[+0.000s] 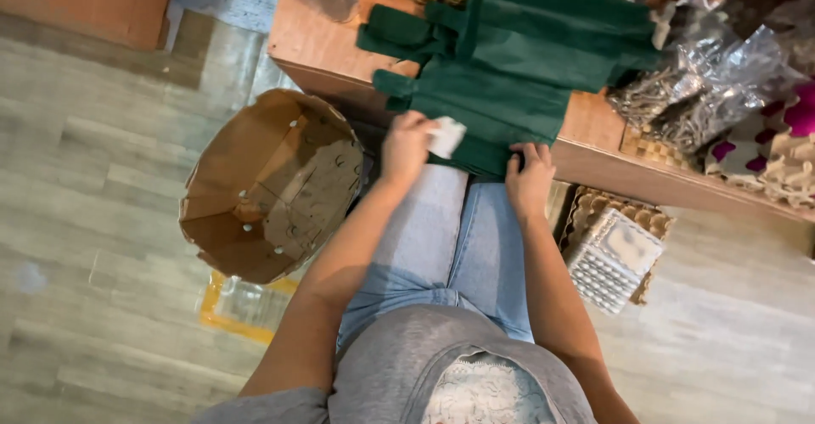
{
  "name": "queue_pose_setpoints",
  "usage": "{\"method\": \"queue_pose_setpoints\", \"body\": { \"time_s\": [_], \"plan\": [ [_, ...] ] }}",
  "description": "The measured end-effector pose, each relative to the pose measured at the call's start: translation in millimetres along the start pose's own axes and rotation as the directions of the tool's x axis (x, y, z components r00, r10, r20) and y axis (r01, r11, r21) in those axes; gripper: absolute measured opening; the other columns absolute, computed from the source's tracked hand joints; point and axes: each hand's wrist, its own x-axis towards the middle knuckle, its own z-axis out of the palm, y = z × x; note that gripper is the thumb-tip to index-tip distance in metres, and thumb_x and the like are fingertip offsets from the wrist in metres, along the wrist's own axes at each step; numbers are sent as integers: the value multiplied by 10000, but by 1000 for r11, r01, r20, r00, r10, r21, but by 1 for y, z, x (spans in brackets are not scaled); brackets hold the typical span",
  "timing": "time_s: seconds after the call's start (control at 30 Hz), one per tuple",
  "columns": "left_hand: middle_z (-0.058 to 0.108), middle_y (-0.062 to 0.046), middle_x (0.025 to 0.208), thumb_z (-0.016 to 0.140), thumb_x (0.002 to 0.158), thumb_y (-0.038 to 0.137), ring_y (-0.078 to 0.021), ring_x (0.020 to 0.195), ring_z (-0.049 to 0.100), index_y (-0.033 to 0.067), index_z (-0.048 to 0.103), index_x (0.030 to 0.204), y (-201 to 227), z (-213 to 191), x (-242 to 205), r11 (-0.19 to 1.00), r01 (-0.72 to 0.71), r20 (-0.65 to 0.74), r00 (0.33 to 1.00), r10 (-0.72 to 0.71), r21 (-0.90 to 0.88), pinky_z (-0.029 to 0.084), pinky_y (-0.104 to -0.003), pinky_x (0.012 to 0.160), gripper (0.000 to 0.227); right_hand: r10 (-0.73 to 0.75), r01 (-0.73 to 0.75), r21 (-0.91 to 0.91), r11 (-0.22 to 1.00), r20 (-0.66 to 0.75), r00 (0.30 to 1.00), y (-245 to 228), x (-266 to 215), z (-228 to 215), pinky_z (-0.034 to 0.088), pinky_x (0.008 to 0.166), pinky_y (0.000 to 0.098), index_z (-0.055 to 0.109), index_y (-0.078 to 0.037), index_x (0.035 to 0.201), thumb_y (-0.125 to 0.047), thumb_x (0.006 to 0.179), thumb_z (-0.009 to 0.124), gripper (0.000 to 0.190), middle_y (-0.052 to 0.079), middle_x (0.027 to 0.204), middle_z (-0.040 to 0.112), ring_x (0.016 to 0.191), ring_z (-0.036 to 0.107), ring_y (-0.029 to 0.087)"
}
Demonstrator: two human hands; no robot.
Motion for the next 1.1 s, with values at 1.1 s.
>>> {"method": "queue_pose_setpoints", "body": {
  "time_s": [1.1],
  "plan": [
    [640,-214,1203,855,885,46,-417,1158,726,1,638,1213,106,-15,3,936,175,297,951,-81,-304,678,-387,923,396,-252,269,187,945,-110,962,-57,59,4,610,843,393,717,-142,955,30,896,776,191,-9,962,658,964,741,269]
  ]
}}
